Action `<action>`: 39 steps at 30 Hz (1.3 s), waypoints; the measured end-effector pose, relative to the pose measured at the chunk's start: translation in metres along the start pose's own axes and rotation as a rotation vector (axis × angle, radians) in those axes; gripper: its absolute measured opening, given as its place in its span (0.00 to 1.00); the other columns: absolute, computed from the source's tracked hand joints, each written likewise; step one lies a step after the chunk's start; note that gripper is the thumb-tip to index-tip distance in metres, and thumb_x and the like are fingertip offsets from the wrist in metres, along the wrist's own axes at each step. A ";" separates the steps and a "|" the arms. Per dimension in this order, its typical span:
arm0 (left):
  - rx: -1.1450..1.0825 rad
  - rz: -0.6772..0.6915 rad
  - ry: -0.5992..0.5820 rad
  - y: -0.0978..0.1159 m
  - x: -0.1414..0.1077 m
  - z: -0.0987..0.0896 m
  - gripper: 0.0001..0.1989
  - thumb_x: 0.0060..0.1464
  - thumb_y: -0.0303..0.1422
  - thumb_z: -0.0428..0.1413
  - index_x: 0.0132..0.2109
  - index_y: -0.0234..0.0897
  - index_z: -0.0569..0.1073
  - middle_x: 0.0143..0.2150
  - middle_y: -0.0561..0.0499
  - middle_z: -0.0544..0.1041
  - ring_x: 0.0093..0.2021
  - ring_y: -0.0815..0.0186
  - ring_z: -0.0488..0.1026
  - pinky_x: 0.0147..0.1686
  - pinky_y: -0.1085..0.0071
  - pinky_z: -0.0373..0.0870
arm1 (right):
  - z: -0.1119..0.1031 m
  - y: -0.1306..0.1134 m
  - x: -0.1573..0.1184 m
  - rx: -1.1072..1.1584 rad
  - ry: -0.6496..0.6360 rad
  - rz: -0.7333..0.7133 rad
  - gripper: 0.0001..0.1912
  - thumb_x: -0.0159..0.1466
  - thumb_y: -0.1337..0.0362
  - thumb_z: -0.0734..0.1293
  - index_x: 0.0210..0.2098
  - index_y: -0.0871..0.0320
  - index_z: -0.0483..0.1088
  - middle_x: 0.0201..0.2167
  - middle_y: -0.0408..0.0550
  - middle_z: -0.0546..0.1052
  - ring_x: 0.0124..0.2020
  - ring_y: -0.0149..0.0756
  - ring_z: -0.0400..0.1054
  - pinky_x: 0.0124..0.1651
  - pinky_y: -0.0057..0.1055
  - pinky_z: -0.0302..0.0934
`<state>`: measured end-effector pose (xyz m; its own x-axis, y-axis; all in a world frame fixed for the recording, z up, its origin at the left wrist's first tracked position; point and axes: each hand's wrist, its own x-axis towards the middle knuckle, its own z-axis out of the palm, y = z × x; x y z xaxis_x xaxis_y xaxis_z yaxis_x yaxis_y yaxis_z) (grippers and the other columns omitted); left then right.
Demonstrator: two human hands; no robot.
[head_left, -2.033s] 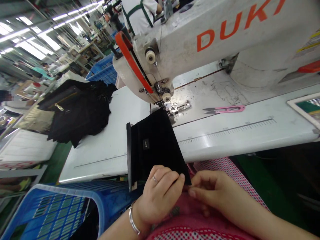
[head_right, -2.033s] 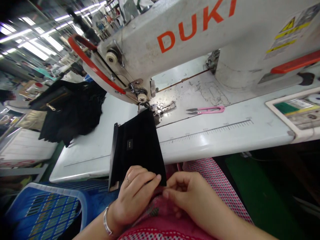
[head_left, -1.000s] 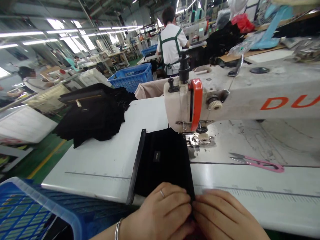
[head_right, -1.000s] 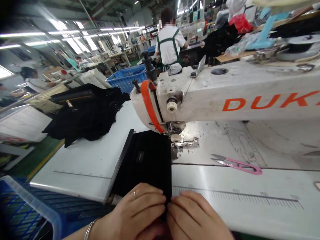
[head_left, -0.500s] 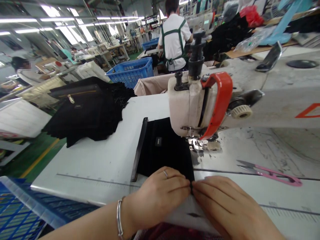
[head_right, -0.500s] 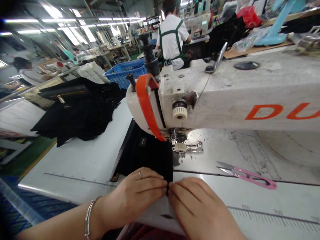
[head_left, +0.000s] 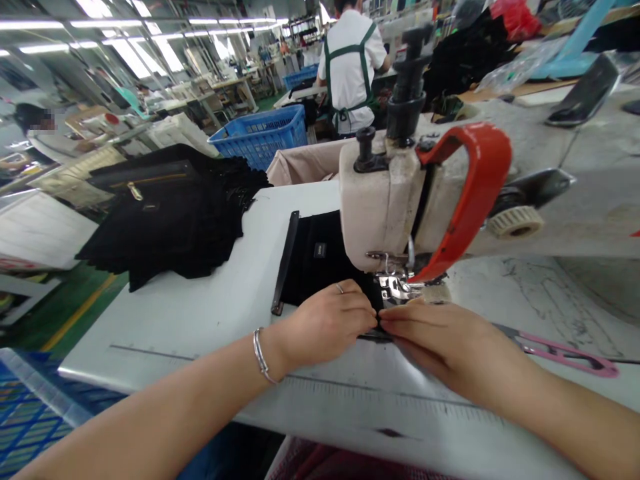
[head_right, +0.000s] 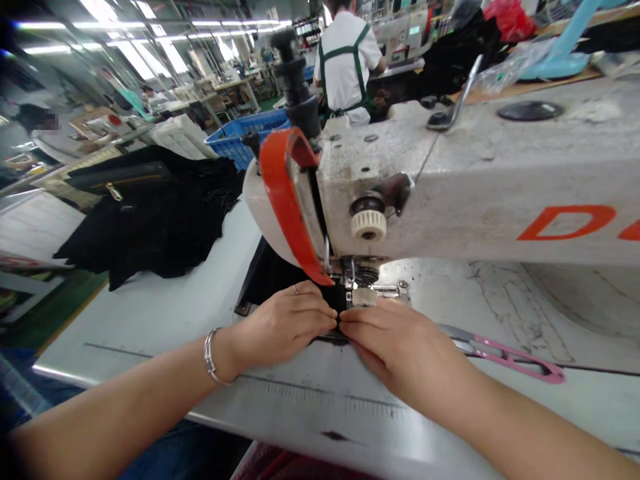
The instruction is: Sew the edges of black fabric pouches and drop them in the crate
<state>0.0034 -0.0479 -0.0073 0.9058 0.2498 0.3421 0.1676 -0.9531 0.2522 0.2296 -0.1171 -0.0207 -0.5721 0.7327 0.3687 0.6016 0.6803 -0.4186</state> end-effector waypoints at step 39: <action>0.123 -0.195 0.181 -0.043 0.011 0.011 0.09 0.58 0.24 0.55 0.41 0.38 0.78 0.41 0.53 0.80 0.46 0.68 0.76 0.51 0.71 0.72 | 0.009 0.005 0.003 -0.171 0.005 0.109 0.17 0.66 0.64 0.61 0.53 0.55 0.68 0.53 0.47 0.72 0.51 0.43 0.67 0.54 0.46 0.64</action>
<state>0.0108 -0.0060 -0.0240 0.7694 0.4465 0.4569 0.3878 -0.8948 0.2213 0.2256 -0.1116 -0.0292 -0.4956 0.8020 0.3335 0.7459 0.5897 -0.3097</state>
